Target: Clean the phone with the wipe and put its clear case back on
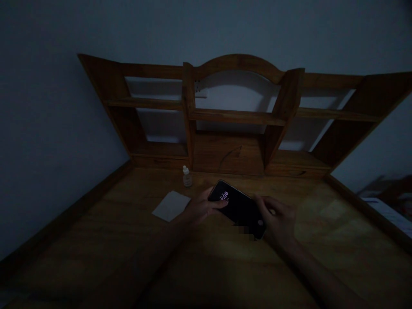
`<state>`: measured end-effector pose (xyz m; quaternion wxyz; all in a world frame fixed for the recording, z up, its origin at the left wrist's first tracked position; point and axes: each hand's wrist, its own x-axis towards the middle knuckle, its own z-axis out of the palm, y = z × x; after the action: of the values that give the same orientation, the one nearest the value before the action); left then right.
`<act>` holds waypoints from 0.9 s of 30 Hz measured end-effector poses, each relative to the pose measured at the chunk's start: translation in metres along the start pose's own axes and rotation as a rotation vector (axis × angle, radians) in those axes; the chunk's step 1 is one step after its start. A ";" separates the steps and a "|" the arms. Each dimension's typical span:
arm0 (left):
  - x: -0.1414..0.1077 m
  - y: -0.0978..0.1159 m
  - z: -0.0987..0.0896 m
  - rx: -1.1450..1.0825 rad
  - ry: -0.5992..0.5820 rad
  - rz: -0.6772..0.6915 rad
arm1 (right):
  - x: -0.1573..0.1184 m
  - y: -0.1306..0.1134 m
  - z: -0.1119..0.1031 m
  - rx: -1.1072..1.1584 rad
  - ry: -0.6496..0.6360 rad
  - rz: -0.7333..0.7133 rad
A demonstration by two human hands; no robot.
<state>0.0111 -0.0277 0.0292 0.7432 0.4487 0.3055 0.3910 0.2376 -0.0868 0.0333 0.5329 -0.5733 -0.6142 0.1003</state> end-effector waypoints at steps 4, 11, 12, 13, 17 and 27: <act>0.000 0.006 -0.006 0.023 0.000 -0.025 | 0.010 0.002 -0.014 0.004 0.218 0.039; 0.002 0.002 -0.018 0.110 -0.049 -0.128 | 0.027 0.016 -0.002 0.376 -0.261 0.410; 0.002 0.001 -0.018 0.121 -0.068 -0.140 | 0.024 0.017 0.004 0.434 -0.359 0.483; 0.002 -0.001 -0.018 0.126 -0.085 -0.148 | 0.021 0.018 0.009 0.460 -0.501 0.513; 0.001 -0.005 -0.015 0.130 -0.153 -0.168 | 0.010 0.018 0.019 0.419 -0.789 0.415; 0.001 0.000 -0.015 0.100 -0.251 -0.284 | -0.006 0.018 0.032 0.635 -0.798 0.622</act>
<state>-0.0007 -0.0200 0.0226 0.8001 0.4825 0.2897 0.2074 0.2223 -0.0702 0.0041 0.3521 -0.4569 -0.5101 0.6380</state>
